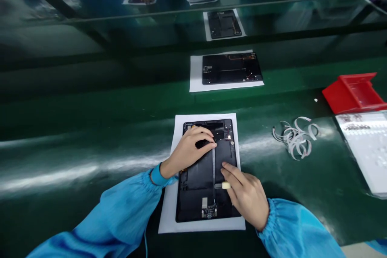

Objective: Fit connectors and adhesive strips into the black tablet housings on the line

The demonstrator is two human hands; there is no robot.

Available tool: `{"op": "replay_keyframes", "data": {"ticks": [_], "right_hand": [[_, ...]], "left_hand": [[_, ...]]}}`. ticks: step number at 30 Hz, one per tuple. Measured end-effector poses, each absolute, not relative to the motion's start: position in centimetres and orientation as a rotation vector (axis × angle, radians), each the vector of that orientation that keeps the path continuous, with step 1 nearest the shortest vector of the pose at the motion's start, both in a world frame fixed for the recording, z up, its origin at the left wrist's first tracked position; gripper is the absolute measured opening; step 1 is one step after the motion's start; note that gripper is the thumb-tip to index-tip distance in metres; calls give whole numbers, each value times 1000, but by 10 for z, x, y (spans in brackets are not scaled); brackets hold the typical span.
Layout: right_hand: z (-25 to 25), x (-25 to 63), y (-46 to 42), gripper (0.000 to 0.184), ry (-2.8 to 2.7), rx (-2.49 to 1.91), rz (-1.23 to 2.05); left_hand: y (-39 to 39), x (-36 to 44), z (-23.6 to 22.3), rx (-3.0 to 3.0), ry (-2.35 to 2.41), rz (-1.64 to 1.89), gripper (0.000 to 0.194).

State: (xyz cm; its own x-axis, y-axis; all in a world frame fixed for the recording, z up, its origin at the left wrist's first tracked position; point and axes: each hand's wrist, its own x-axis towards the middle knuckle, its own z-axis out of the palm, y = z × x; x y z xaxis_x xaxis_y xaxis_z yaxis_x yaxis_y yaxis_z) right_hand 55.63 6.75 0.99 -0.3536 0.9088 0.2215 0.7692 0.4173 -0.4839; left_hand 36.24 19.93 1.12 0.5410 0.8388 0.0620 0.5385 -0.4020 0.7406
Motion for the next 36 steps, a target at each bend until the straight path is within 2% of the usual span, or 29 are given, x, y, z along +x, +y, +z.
{"op": "replay_keyframes", "data": {"ticks": [15,18,22,23,26,30,32,36], "right_hand": [[9,557,68,36,-2241,-1423,404],[15,555,67,31,-2237,-1399,329],[23,550,62,23,-2307,-1280,246],[24,548,62,24,-2342,-1230,251],[24,543,67,27,-2416,-1154,318],[21,544,93,22,-2420,-1215,367],[20,547,109,23,-2414,-1252,355],[16,551,127,26,-2375,-1275,390]], "left_hand": [[199,362,11,2144,1106,554,9],[198,362,11,2151,1095,550,9],[198,361,13,2144,1077,570,27],[198,361,14,2124,1076,602,27],[197,360,17,1977,1139,808,10],[183,346,18,1817,1295,1007,10],[166,331,18,1796,1387,957,14],[113,291,23,1529,1515,777,40]]}}
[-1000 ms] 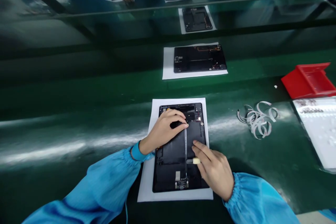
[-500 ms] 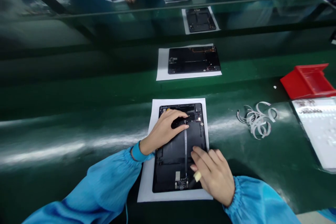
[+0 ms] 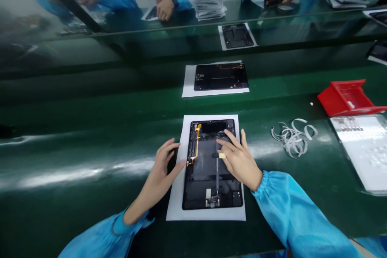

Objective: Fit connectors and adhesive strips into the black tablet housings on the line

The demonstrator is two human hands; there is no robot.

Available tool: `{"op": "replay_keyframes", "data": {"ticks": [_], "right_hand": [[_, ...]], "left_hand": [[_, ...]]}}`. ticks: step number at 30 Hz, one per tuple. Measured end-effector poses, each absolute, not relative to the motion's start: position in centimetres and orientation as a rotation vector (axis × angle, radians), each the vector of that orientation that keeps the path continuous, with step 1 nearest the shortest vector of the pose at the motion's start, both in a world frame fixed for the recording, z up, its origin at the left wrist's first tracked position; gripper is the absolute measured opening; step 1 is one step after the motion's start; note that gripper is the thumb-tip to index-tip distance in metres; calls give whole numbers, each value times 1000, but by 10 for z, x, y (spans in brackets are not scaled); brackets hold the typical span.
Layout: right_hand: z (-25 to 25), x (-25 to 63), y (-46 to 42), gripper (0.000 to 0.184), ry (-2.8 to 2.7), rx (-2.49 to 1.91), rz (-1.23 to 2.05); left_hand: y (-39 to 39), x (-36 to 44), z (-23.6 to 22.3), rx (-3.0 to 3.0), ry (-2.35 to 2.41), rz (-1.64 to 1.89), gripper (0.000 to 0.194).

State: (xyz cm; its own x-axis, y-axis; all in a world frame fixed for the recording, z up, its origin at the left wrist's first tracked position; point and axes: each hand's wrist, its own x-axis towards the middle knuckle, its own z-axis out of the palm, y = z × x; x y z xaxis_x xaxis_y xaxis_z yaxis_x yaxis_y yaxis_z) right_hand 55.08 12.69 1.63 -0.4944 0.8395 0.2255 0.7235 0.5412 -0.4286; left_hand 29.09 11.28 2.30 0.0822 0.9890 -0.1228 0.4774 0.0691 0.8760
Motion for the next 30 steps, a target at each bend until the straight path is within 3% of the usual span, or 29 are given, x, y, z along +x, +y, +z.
{"op": "replay_keyframes", "data": {"ticks": [3,9,19,24,30], "right_hand": [[11,551,126,24,-2331,-1263,414],[-4,549,122,21,-2252,-1225,284],[-12,551,121,20,-1979,-1166,228],[-15,556,123,18,-1816,-1198,311],[-18,554,129,19,-1795,-1203,422]], "left_hand": [[75,268,40,1099,1429,692,51],[49,279,64,525,1162,564,52],[55,316,17,1136,1429,825,44],[112,255,5,1238,1602,993,52],[250,150,6,1260,1821,1265,66]]}}
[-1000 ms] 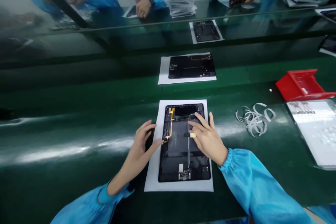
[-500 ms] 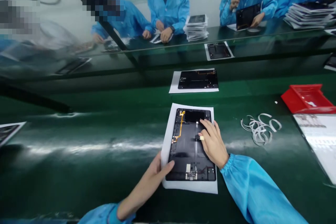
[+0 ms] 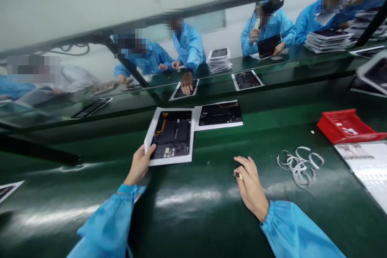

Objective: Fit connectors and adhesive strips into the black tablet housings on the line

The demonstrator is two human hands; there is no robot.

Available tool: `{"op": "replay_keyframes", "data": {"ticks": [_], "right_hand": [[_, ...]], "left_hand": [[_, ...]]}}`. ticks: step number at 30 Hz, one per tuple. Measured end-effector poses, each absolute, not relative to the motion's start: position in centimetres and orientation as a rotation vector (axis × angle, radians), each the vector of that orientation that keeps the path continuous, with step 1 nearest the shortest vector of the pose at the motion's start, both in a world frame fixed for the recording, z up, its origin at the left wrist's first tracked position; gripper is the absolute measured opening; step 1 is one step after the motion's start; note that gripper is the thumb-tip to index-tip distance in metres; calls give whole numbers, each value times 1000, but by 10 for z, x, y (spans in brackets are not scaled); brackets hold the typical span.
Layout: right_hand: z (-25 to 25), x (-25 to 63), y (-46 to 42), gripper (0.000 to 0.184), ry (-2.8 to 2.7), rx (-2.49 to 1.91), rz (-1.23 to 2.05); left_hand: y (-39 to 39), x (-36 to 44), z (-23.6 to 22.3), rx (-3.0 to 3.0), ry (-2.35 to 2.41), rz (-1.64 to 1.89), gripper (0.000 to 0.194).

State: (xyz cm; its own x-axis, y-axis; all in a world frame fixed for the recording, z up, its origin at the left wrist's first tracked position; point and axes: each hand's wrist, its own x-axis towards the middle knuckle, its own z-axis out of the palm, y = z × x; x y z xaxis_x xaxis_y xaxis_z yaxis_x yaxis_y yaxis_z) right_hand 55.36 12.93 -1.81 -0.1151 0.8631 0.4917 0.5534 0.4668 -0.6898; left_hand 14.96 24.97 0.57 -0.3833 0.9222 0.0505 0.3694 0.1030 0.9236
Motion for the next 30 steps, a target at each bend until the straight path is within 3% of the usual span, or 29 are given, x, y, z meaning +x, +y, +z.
{"op": "replay_keyframes", "data": {"ticks": [7,12,17,20,23,30], "right_hand": [[-26,556,130,16,-1781,-1205,460],[-25,556,130,16,-1796,-1196,477],[-26,556,130,15,-1785,-1228,482],[-26,556,129,16,-1793,-1233,464],[-23,554,129,17,-1816,-1212,452],[-17,550,129,19,-1774,-1208,507]], "left_hand": [[338,116,9,1313,2174,1227,36],[332,154,13,1518,2444,1190,52],[349,227,2,1774,2314,902,33],[369,256,-6,1721,2282,772,32],[385,263,-9,1575,2327,715,39],[403,246,-6,1372,2178,813,32]]}}
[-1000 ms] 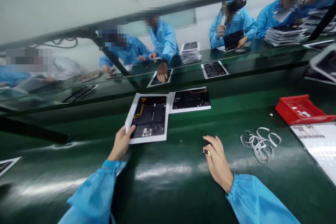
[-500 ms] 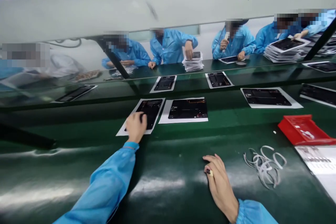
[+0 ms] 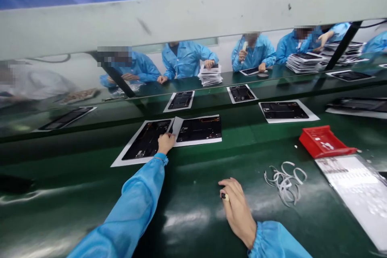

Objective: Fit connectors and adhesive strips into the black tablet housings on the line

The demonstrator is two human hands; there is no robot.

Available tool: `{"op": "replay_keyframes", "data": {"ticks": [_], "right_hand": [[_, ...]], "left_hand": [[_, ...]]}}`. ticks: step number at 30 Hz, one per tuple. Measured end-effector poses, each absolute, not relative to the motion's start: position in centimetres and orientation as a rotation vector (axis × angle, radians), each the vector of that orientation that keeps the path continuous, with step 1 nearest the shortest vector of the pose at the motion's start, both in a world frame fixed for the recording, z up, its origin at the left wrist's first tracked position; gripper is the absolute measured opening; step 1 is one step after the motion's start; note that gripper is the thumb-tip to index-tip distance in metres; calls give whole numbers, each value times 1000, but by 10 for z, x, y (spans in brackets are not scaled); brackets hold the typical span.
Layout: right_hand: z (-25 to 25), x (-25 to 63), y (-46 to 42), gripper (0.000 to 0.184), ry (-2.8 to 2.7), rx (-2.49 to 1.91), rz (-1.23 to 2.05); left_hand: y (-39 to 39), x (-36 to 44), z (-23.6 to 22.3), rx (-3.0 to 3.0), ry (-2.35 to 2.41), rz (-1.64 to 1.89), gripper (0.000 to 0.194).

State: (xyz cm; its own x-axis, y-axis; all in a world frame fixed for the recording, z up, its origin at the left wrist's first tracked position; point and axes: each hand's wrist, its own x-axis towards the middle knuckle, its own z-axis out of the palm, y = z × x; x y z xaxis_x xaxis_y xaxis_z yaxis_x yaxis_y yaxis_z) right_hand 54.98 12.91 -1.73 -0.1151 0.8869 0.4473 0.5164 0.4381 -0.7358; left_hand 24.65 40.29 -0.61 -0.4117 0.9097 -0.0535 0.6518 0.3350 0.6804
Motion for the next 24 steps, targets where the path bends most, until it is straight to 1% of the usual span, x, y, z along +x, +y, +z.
{"op": "replay_keyframes", "data": {"ticks": [6,10,13,14,17,20,22,24], "right_hand": [[-9,549,129,27,-1684,-1209,598],[-4,550,131,28,-1597,-1227,667],[-4,551,130,30,-1527,-1230,770],[-5,552,130,31,-1504,-1228,815],[-10,554,132,35,-1420,-1234,914],[-16,557,137,36,-1279,-1243,931],[-19,560,142,39,-1163,-1232,933],[-20,564,146,43,-1117,-1268,878]], "left_hand": [[391,249,6,1070,1860,1010,32],[367,259,18,909,1576,1006,31],[337,277,20,840,1417,976,27],[325,285,19,825,1379,985,28],[275,310,14,784,1304,1048,42],[202,329,6,717,1276,1070,57],[146,336,2,579,1237,1033,72],[94,338,0,430,1200,915,87]]}}
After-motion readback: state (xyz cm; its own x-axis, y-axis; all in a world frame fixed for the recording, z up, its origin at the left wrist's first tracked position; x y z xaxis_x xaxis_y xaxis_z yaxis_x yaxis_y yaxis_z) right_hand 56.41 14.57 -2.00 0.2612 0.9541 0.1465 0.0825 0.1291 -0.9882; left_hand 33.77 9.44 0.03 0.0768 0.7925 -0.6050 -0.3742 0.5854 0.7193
